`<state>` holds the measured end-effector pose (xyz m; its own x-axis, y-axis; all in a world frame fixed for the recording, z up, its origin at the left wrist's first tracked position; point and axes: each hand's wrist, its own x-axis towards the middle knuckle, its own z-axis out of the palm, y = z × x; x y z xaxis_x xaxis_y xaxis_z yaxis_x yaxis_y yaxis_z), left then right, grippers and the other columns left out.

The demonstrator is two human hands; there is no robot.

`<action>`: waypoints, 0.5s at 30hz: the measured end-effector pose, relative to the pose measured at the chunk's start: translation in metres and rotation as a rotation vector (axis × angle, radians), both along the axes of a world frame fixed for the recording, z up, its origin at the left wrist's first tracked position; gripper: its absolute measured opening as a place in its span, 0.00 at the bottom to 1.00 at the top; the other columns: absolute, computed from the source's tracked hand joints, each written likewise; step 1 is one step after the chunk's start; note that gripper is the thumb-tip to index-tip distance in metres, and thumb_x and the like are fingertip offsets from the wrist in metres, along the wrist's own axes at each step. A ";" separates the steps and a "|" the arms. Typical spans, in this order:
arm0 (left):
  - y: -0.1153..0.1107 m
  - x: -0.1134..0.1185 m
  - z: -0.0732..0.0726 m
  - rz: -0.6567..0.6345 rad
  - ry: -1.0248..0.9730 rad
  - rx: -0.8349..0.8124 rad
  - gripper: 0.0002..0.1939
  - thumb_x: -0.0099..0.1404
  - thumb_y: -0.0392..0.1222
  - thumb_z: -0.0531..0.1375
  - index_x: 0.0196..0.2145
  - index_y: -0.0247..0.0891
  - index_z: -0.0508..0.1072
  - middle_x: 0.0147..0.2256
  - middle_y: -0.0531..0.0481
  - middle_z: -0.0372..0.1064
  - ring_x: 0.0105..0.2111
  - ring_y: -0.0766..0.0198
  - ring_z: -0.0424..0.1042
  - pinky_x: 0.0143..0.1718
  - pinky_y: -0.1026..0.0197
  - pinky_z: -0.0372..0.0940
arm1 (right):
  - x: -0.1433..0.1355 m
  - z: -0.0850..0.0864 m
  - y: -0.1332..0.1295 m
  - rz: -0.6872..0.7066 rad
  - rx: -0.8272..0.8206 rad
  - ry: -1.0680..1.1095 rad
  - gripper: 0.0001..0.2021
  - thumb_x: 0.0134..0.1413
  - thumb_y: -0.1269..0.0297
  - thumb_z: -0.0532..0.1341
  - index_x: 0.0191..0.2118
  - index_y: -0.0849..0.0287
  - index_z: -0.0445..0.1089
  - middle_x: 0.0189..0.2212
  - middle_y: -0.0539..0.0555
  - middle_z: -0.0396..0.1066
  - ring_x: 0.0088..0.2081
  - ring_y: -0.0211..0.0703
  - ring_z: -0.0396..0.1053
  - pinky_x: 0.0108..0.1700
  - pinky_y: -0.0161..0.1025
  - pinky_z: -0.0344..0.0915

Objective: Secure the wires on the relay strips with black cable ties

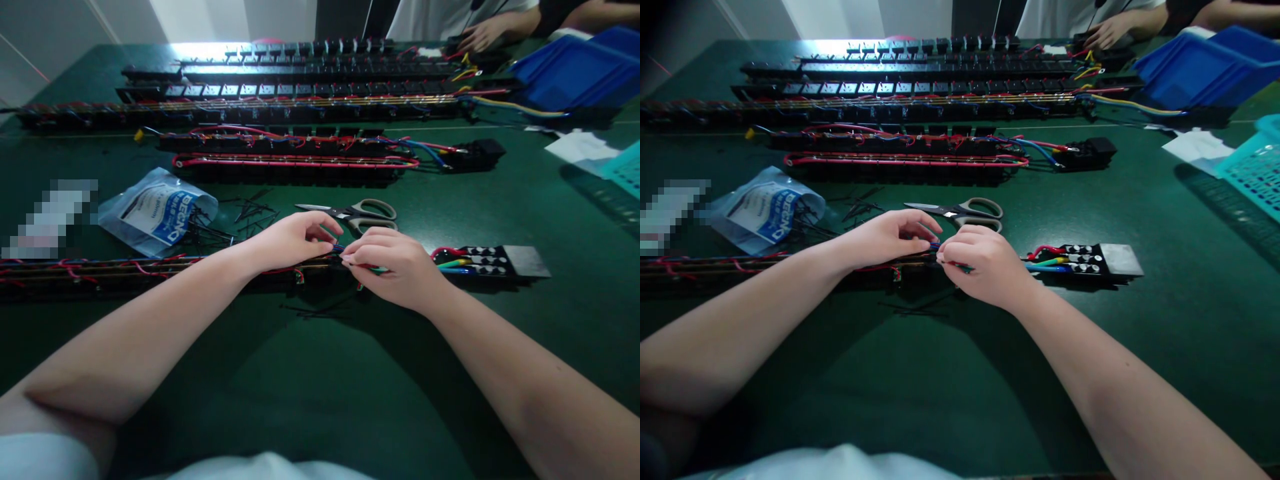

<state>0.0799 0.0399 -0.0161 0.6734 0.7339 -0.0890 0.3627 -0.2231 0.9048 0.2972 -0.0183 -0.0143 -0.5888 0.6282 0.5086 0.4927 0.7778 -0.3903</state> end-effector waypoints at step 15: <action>-0.007 0.007 0.008 0.101 0.072 0.205 0.07 0.63 0.32 0.62 0.37 0.38 0.80 0.36 0.53 0.80 0.37 0.64 0.77 0.40 0.62 0.67 | 0.002 -0.003 0.003 -0.077 -0.150 0.037 0.04 0.57 0.71 0.63 0.33 0.56 0.74 0.31 0.54 0.79 0.34 0.44 0.74 0.38 0.41 0.70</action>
<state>0.0873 0.0328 -0.0077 0.5927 0.8051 0.0238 0.4544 -0.3587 0.8154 0.2996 -0.0150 -0.0171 -0.5186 0.7412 0.4262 0.5321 0.6699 -0.5177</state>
